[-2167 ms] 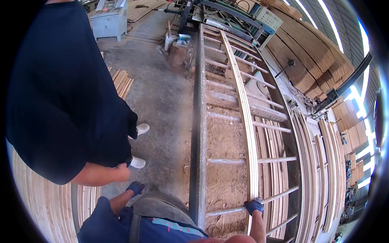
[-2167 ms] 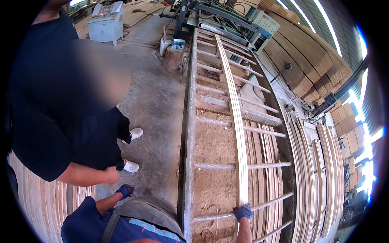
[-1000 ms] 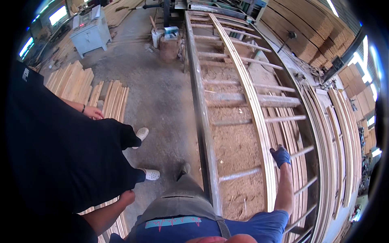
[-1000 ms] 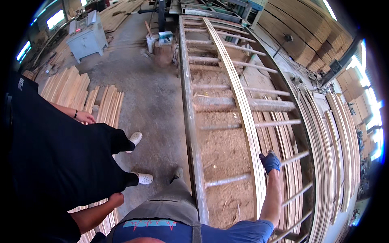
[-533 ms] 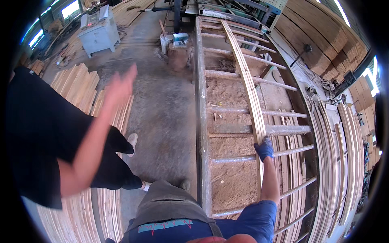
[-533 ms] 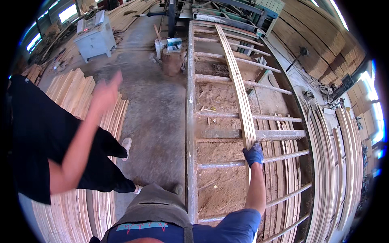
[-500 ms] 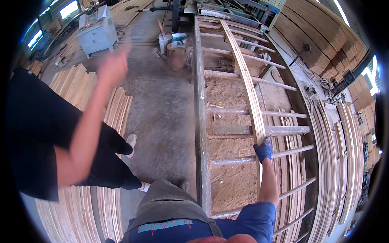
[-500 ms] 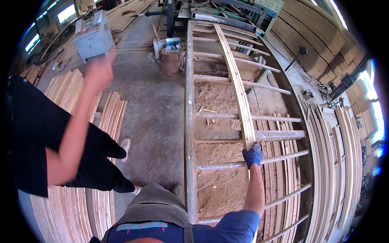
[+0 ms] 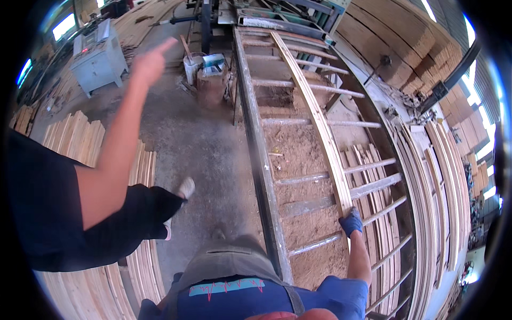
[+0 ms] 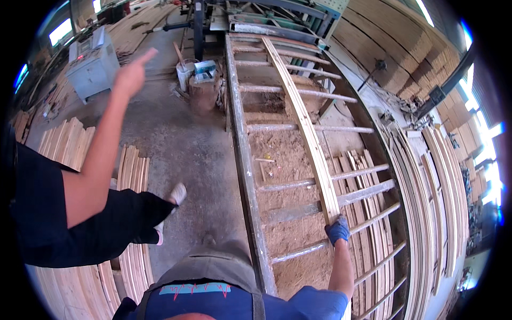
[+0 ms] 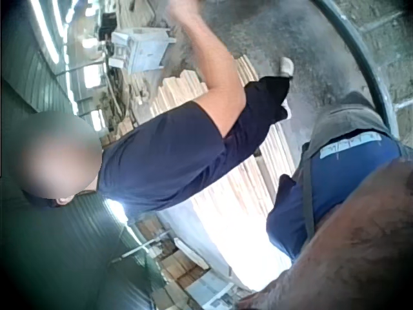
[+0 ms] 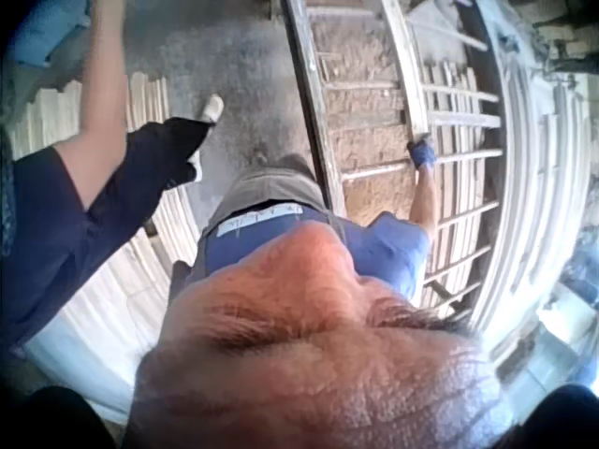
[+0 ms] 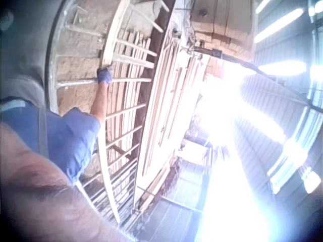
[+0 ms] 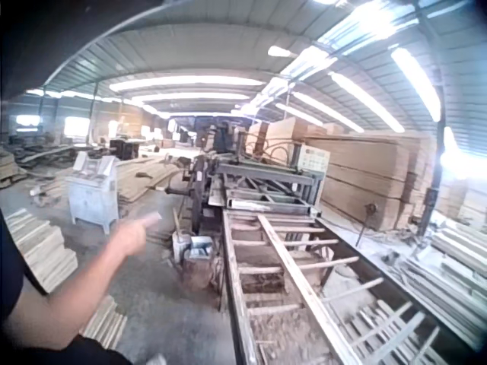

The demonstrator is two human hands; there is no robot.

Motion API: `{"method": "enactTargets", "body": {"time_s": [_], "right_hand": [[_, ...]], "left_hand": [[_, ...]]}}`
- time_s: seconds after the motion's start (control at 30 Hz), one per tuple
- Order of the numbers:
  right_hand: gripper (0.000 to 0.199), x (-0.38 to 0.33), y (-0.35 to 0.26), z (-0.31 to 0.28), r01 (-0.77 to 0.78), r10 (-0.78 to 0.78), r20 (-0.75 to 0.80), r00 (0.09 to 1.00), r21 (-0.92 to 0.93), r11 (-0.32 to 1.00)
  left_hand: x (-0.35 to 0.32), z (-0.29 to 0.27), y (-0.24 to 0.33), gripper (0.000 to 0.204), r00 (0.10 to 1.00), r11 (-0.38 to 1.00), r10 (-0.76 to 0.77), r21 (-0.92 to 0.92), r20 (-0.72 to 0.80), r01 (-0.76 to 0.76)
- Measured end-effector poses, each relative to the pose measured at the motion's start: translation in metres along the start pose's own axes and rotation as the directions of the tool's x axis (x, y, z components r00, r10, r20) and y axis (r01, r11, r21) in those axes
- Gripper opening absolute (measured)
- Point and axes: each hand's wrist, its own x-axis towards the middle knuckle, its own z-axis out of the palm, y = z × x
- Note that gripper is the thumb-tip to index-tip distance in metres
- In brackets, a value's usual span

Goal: The person picks up wooden planks from a stack and places them on a metal rack. They then use a handheld applicator to spread a white substance along the length of each plank. The person repeats this process for multiple planks, moving along the rack.

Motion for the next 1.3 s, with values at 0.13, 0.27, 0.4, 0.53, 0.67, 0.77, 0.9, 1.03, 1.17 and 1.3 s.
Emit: {"method": "enactTargets", "body": {"time_s": [0.13,0.27,0.4,0.53,0.67,0.77,0.9,1.03,1.17,1.3], "right_hand": [[0.075,-0.008,0.0,-0.009,-0.16,0.165,0.09,0.982,-0.054,0.986],[0.081,0.015,-0.043,-0.037,-0.091,0.142,0.273,0.951,-0.192,0.977],[0.084,0.083,-0.077,-0.067,0.035,0.179,0.56,0.809,-0.35,0.936],[0.084,0.164,-0.156,-0.056,0.049,-0.037,0.067,0.997,-0.199,0.979],[0.082,0.261,-0.244,-0.048,0.22,-0.238,-0.164,0.957,-0.12,0.968],[0.077,0.328,-0.282,-0.049,0.28,-0.3,-0.421,0.856,-0.111,0.954],[0.072,0.397,-0.32,-0.07,0.245,-0.21,-0.445,0.87,0.021,0.969],[0.078,0.443,-0.33,-0.057,0.213,-0.182,-0.507,0.843,0.003,0.977],[0.082,0.431,-0.404,0.003,0.239,-0.3,-0.195,0.934,-0.285,0.928],[0.094,0.426,-0.398,-0.003,0.14,-0.165,-0.111,0.98,-0.21,0.968]], "left_hand": [[-0.04,0.11,-0.026,0.021,0.963,0.987,-0.009,-0.154,0.271,0.053],[-0.2,0.185,-0.086,0.023,0.775,0.921,-0.22,-0.135,0.592,0.365],[-0.406,0.219,-0.121,0.024,0.345,0.672,-0.463,0.069,0.816,0.738],[-0.525,0.181,-0.121,0.026,-0.123,0.21,-0.625,0.317,0.771,0.925],[-0.54,0.144,-0.11,0.027,-0.422,-0.242,-0.65,0.355,0.632,0.903],[-0.513,0.144,-0.111,0.028,-0.458,-0.345,-0.658,0.301,0.598,0.889],[-0.472,0.169,-0.119,0.03,-0.431,-0.345,-0.674,0.26,0.6,0.902],[-0.416,0.206,-0.148,0.032,-0.388,-0.289,-0.673,0.259,0.629,0.922],[-0.404,0.221,-0.151,0.033,-0.411,-0.334,-0.688,0.241,0.598,0.911],[-0.365,0.25,-0.19,0.035,-0.405,-0.267,-0.66,0.306,0.632,0.914]]}}
